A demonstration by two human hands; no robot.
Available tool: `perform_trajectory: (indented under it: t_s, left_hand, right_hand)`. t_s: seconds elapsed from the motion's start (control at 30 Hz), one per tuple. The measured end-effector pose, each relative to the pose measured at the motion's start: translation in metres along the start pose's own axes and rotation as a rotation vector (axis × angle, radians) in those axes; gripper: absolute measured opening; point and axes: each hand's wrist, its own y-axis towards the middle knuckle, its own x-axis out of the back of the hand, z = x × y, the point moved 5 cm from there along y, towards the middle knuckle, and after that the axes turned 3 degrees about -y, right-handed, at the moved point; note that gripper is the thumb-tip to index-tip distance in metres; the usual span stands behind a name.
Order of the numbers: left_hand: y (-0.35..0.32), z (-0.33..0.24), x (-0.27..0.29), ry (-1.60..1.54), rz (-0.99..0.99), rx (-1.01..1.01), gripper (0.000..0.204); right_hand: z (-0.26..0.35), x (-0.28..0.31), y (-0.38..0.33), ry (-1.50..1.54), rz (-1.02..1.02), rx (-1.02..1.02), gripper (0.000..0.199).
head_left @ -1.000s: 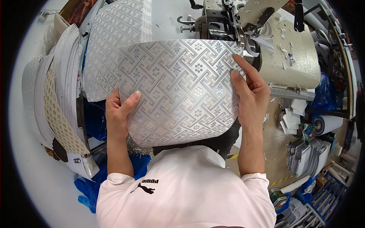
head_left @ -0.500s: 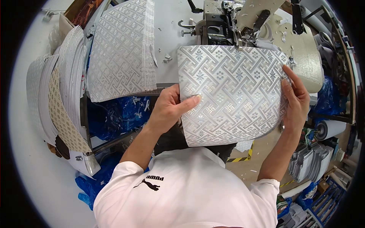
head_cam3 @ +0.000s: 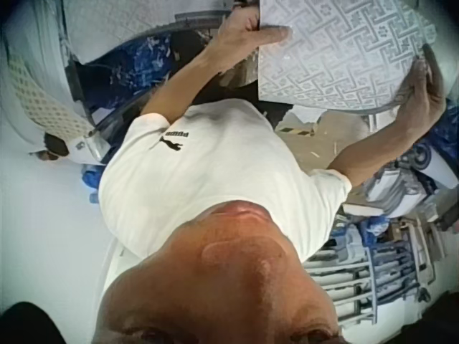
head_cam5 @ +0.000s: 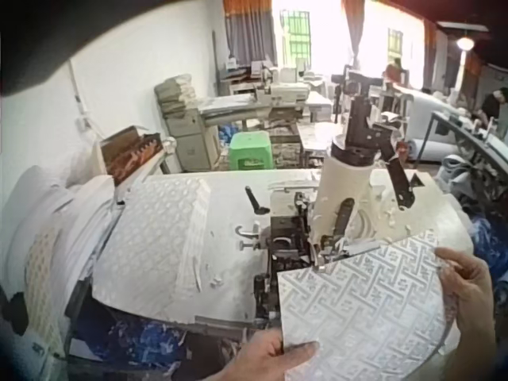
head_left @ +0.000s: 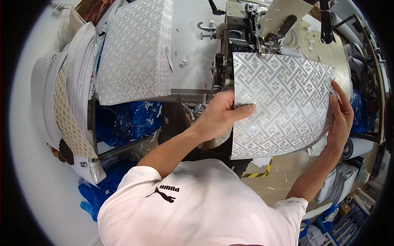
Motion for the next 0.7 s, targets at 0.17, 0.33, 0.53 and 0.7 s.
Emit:
perform_trajectory:
  t_s: [0.17, 0.33, 0.53, 0.7]
  left_hand:
    - [0.008, 0.005, -0.004, 0.037, 0.058, 0.022, 0.029]
    - [0.012, 0.006, -0.008, 0.011, 0.094, 0.026, 0.029]
    - [0.033, 0.013, -0.021, 0.029, 0.107, -0.034, 0.027]
    - [0.048, 0.03, -0.057, 0.081, 0.262, 0.023, 0.031]
  right_hand:
    - [-0.003, 0.011, 0.007, -0.034, 0.04, -0.012, 0.037]
    - [-0.011, 0.019, 0.006, 0.018, 0.036, -0.028, 0.037]
    - [-0.018, 0.047, 0.0, 0.04, -0.018, -0.048, 0.04]
    - [0.006, 0.088, -0.026, -0.009, -0.162, -0.011, 0.045]
